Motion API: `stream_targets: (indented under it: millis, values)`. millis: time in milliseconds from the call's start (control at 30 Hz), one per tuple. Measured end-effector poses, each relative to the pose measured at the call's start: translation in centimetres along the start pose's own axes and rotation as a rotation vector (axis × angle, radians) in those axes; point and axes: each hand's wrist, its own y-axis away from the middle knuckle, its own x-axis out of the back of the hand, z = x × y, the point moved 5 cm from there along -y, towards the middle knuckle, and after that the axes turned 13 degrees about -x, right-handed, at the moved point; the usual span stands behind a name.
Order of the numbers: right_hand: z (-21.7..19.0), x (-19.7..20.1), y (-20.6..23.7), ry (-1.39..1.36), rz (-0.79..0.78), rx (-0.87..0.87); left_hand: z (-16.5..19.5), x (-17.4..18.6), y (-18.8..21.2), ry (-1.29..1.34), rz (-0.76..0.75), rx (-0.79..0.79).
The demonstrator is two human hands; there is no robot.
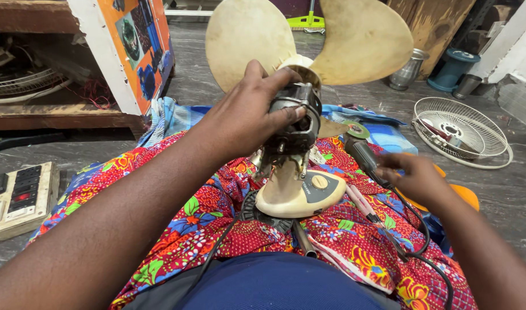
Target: The person holds a disassembled table fan motor and blades, manually rotates the blades, and uses pliers to adjust internal components. They repeatedly test the blade rotation by hand while seated on the floor.
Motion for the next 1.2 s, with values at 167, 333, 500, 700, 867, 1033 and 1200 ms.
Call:
stream_targets:
  millis: [167, 333, 500, 700, 867, 1033, 1200]
  values:
    - [9.9, -11.9, 2.3, 0.337, -0.150, -0.307, -0.6, -0.3, 0.1, 0.065, 0.040, 0.001]
    - [9.8, -14.3, 3.0, 0.190, -0.119, -0.248, -0.9, -0.9, -0.2, -0.018, 0.050, 0.102]
    - [8.9, -12.7, 1.8, 0.217, -0.235, -0.255, -0.9, -1.6, -0.5, -0.012, 0.071, 0.161]
    - [10.1, -9.8, -0.8, 0.180, -0.202, -0.399, -0.5, -2.1, -0.6, 0.008, 0.041, 0.164]
    - [14.2, -6.1, -2.5, 0.061, -0.163, -0.492, -0.6, -1.7, -0.6, 0.014, 0.007, 0.190]
    - [15.9, -4.1, -3.5, 0.097, -0.395, -0.312, -0.7, -1.0, -0.6, -0.015, -0.058, 0.179]
    - [15.6, -4.9, -2.8, 0.120, -0.543, -0.075, -0.8, -0.7, -0.9, -0.004, -0.094, 0.171]
